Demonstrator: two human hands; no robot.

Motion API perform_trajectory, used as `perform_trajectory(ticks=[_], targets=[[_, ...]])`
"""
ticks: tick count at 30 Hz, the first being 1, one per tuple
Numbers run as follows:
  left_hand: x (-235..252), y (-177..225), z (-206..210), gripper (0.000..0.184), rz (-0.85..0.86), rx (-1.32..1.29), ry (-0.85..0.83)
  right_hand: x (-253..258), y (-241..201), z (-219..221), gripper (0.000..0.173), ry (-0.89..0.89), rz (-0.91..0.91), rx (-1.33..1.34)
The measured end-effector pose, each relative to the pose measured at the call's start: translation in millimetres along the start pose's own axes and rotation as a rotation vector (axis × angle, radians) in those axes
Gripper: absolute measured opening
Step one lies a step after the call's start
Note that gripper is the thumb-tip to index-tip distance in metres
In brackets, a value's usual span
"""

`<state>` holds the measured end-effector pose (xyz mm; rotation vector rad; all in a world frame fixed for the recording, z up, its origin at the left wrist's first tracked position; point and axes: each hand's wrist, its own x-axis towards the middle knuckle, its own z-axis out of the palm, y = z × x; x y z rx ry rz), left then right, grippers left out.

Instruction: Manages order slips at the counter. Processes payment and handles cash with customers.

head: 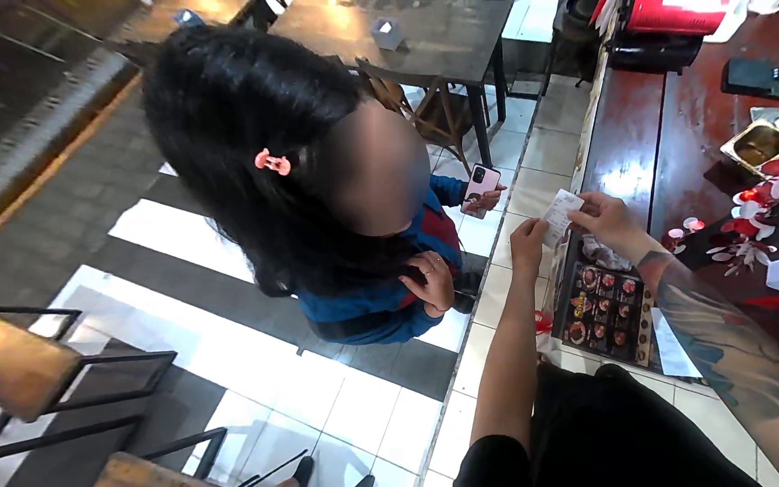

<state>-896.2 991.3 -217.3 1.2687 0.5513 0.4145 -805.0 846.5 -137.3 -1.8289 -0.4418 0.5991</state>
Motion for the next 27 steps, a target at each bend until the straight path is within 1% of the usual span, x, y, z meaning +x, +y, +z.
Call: perform_trajectory(ticks=[2, 4, 6, 8, 11, 12, 13, 15, 17, 18, 20, 22, 24, 25, 26, 27], targets=[[-2, 1, 0, 0.021, 0.006, -0.005, -0.009, -3, 8, 2, 0.043, -0.028, -0.003, 0.061], [-14, 1, -3, 0.030, 0.007, 0.069, -0.057, -14, 22, 1, 0.039, -0.048, -0.011, 0.085], [-19, -5, -4, 0.034, 0.010, 0.101, -0.069, -29, 20, 0, 0.040, -0.010, 0.063, 0.094], [-19, -8, -4, 0.034, 0.015, 0.112, -0.082, -34, 20, 0, 0.046, 0.079, 0.165, 0.102], [-21, -5, -3, 0.033, 0.007, 0.091, -0.083, -34, 28, -4, 0.058, 0.136, 0.112, 0.102], [-20, -3, -3, 0.033, 0.002, 0.081, -0.080, -35, 30, -4, 0.060, 0.184, 0.065, 0.105], [-21, -1, -2, 0.033, -0.005, 0.073, -0.075, -36, 27, -4, 0.058, 0.222, -0.009, 0.079], [-16, 3, 1, 0.028, -0.007, 0.036, -0.049, -34, 18, -3, 0.043, 0.294, -0.225, -0.042], [-10, 4, 5, 0.022, -0.015, -0.037, -0.011, -32, 8, -4, 0.023, 0.413, -0.435, -0.198], [-8, 5, 6, 0.021, -0.022, -0.057, -0.005, -30, 6, -6, 0.016, 0.446, -0.542, -0.256], [-8, 5, 7, 0.021, -0.027, -0.080, -0.014, -30, 1, -10, 0.015, 0.471, -0.675, -0.341], [-8, 7, 9, 0.020, -0.022, -0.090, -0.019, -27, -8, -9, 0.017, 0.493, -0.725, -0.331], [-9, 9, 10, 0.020, -0.023, -0.101, -0.015, -28, -10, -7, 0.018, 0.477, -0.653, -0.298], [-10, 8, 11, 0.021, -0.023, -0.108, -0.018, -31, -7, -6, 0.022, 0.443, -0.560, -0.272], [-10, 7, 11, 0.021, -0.020, -0.115, -0.025, -32, -1, -5, 0.030, 0.407, -0.456, -0.218], [-11, 7, 11, 0.021, -0.023, -0.118, -0.030, -33, 6, -4, 0.043, 0.366, -0.342, -0.132]])
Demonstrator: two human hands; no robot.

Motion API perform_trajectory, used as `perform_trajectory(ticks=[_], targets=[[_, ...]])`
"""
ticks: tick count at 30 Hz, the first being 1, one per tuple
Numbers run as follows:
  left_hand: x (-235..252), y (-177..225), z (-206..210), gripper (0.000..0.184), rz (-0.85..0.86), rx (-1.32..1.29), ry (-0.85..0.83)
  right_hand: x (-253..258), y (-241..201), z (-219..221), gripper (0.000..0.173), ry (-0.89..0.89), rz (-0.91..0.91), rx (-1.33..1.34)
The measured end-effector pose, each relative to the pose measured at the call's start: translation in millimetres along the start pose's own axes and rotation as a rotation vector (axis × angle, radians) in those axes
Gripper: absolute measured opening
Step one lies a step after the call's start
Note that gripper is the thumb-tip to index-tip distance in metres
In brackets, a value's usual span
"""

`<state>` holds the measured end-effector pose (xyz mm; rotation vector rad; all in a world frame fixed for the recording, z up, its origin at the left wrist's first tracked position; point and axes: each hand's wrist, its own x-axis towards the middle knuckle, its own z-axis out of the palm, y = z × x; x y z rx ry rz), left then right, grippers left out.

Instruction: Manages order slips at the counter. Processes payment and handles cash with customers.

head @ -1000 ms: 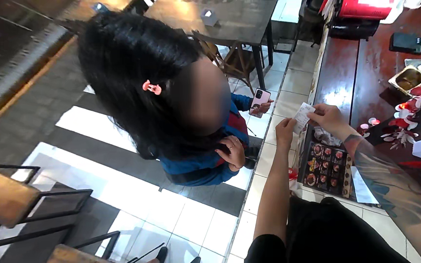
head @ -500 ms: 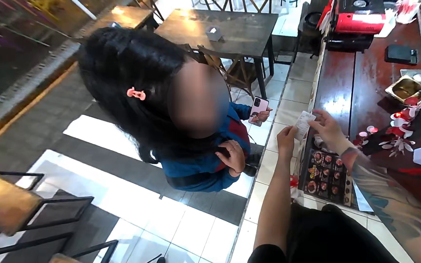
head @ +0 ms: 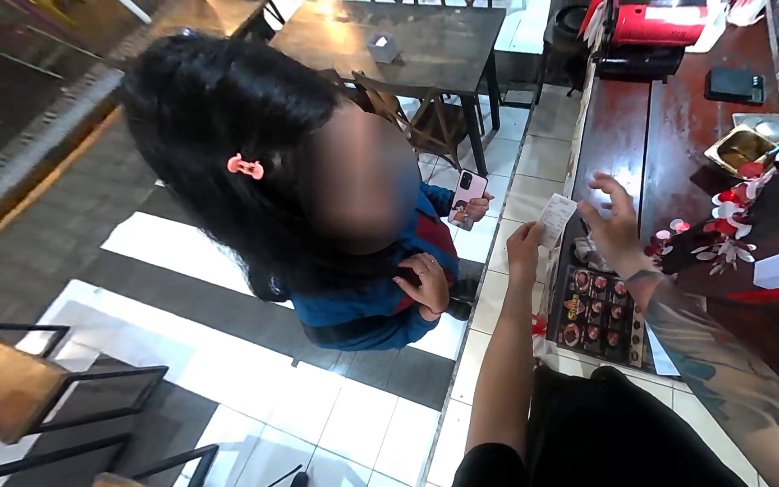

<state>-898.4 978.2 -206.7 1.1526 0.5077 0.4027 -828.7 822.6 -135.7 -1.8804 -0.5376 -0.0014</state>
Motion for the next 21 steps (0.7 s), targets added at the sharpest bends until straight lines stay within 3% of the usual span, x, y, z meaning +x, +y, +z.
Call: perform_trajectory(ticks=[2, 4, 6, 15, 21], targets=[[-2, 0, -1, 0.021, -0.003, -0.015, -0.002, -8, 13, 1, 0.061, -0.092, 0.253, 0.181], [-2, -2, -2, 0.021, -0.002, -0.016, -0.003, -14, 20, 2, 0.066, -0.189, 0.497, 0.387], [-4, -2, -5, 0.021, 0.013, 0.023, -0.015, -10, 17, 7, 0.068, -0.226, 0.615, 0.500], [-15, -1, -13, 0.022, 0.073, 0.177, -0.043, 9, 12, 13, 0.079, -0.258, 0.416, 0.322], [-35, -2, -15, 0.029, 0.000, 0.002, -0.066, 11, -6, 9, 0.077, -0.292, 0.350, 0.201]])
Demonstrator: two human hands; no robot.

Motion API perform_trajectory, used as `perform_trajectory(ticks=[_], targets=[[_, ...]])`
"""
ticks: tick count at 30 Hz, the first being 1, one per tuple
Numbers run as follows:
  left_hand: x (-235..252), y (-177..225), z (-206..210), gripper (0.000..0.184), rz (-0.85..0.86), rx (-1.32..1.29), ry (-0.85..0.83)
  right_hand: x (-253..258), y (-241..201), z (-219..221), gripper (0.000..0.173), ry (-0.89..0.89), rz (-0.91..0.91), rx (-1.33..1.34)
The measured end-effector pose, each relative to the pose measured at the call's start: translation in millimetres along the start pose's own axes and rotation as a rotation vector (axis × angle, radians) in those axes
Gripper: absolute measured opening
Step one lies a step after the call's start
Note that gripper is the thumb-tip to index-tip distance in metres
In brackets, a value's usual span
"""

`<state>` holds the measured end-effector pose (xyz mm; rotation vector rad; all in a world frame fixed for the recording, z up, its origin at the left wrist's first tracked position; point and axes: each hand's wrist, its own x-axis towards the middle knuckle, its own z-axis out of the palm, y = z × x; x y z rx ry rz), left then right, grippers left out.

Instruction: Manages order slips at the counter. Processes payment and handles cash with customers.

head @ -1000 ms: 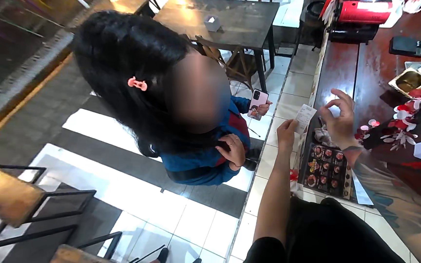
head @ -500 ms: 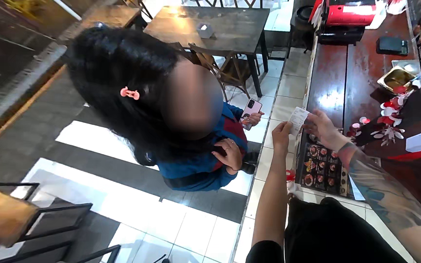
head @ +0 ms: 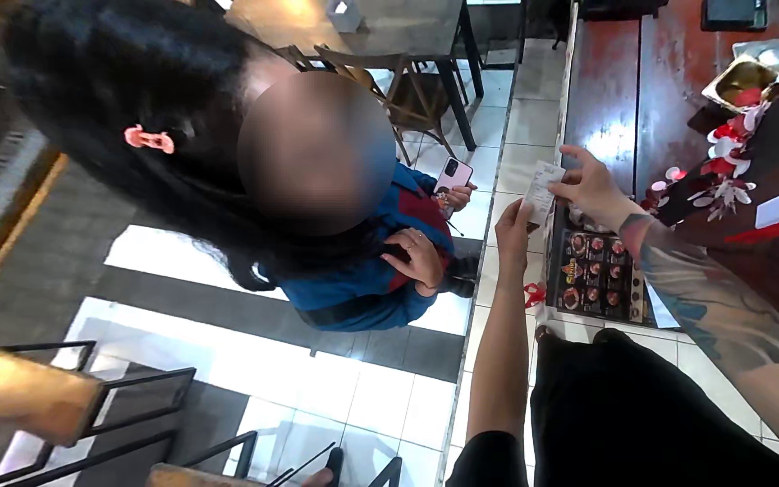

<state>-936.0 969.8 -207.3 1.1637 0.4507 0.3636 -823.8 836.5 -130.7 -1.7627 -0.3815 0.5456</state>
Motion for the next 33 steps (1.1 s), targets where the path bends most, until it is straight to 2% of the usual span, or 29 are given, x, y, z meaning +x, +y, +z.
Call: perform_trajectory(ticks=[3, 6, 11, 15, 21, 23, 25, 27, 30, 33], targets=[[-11, -1, 2, 0.041, -0.032, -0.054, 0.021, -13, -24, 3, 0.074, 0.009, 0.040, 0.005], [-18, -4, 4, 0.055, -0.026, -0.077, 0.028, -15, -24, 4, 0.073, 0.005, 0.009, -0.019], [-15, -4, 3, 0.063, -0.032, -0.116, 0.072, -15, -30, 10, 0.069, 0.011, 0.020, -0.060], [-11, -6, -1, 0.065, -0.014, -0.100, 0.097, -2, -3, 13, 0.073, 0.003, -0.069, -0.140], [-18, -7, -11, 0.076, -0.008, 0.036, 0.076, -2, 5, 9, 0.073, -0.036, -0.038, -0.121], [-21, -9, -15, 0.076, -0.005, 0.080, 0.063, -3, 9, 6, 0.069, -0.037, -0.038, -0.122], [-21, -8, -13, 0.074, -0.013, 0.072, 0.067, -12, -23, 7, 0.066, -0.045, 0.083, -0.094], [-25, -10, -14, 0.066, -0.017, 0.044, 0.078, -14, -35, 10, 0.065, -0.032, 0.139, -0.078], [-42, -26, -17, 0.053, -0.029, -0.001, 0.101, 4, 12, 16, 0.065, 0.007, -0.015, -0.069], [-66, -42, -18, 0.049, -0.064, -0.012, 0.153, 14, 31, 29, 0.065, 0.085, -0.055, 0.036]])
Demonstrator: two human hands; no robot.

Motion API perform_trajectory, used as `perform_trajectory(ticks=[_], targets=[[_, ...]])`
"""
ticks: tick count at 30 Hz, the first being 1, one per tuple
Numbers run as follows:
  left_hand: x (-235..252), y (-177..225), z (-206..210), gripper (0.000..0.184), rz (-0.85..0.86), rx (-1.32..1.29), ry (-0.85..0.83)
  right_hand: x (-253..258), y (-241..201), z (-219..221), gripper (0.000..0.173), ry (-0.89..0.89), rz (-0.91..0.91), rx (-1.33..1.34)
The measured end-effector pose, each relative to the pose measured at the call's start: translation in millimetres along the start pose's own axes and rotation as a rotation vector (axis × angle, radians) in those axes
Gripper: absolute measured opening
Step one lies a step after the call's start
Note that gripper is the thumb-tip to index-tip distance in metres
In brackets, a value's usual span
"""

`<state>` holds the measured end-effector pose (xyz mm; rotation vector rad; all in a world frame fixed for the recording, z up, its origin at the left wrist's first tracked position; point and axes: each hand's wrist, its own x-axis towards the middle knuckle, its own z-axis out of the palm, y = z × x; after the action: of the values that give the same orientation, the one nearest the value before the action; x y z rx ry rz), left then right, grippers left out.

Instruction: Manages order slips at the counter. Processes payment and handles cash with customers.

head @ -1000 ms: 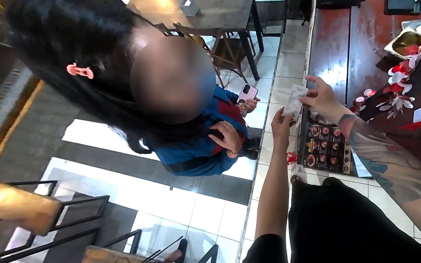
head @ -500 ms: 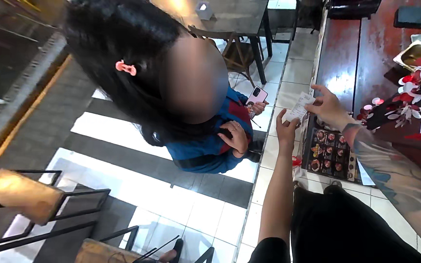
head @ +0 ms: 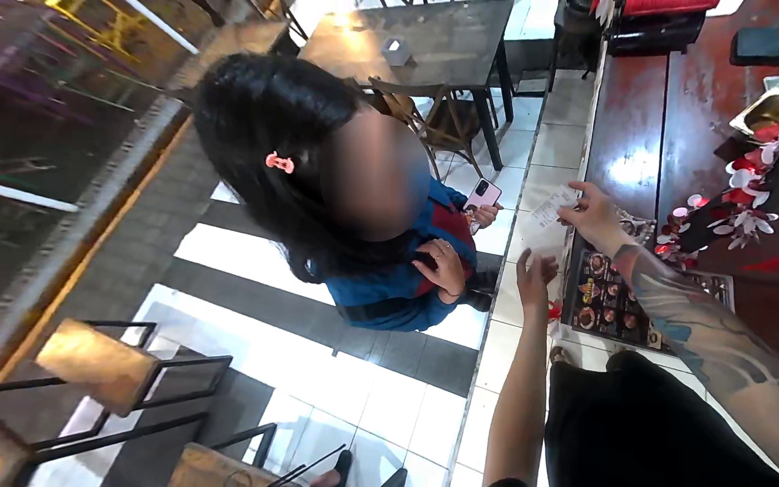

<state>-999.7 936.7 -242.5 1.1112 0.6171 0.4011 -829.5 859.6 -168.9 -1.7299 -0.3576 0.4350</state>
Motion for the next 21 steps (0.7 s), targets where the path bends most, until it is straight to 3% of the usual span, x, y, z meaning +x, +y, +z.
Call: perform_trajectory(ticks=[8, 12, 21], targets=[[-124, -62, -41, 0.040, 0.184, 0.234, 0.092, 5, 32, 30, 0.063, 0.109, 0.046, 0.191], [-170, -74, -49, 0.040, 0.168, 0.241, 0.136, 5, 33, 39, 0.063, 0.120, 0.061, 0.217], [-200, -86, -45, 0.043, 0.132, 0.240, 0.164, 6, 24, 48, 0.057, 0.102, 0.067, 0.137]])
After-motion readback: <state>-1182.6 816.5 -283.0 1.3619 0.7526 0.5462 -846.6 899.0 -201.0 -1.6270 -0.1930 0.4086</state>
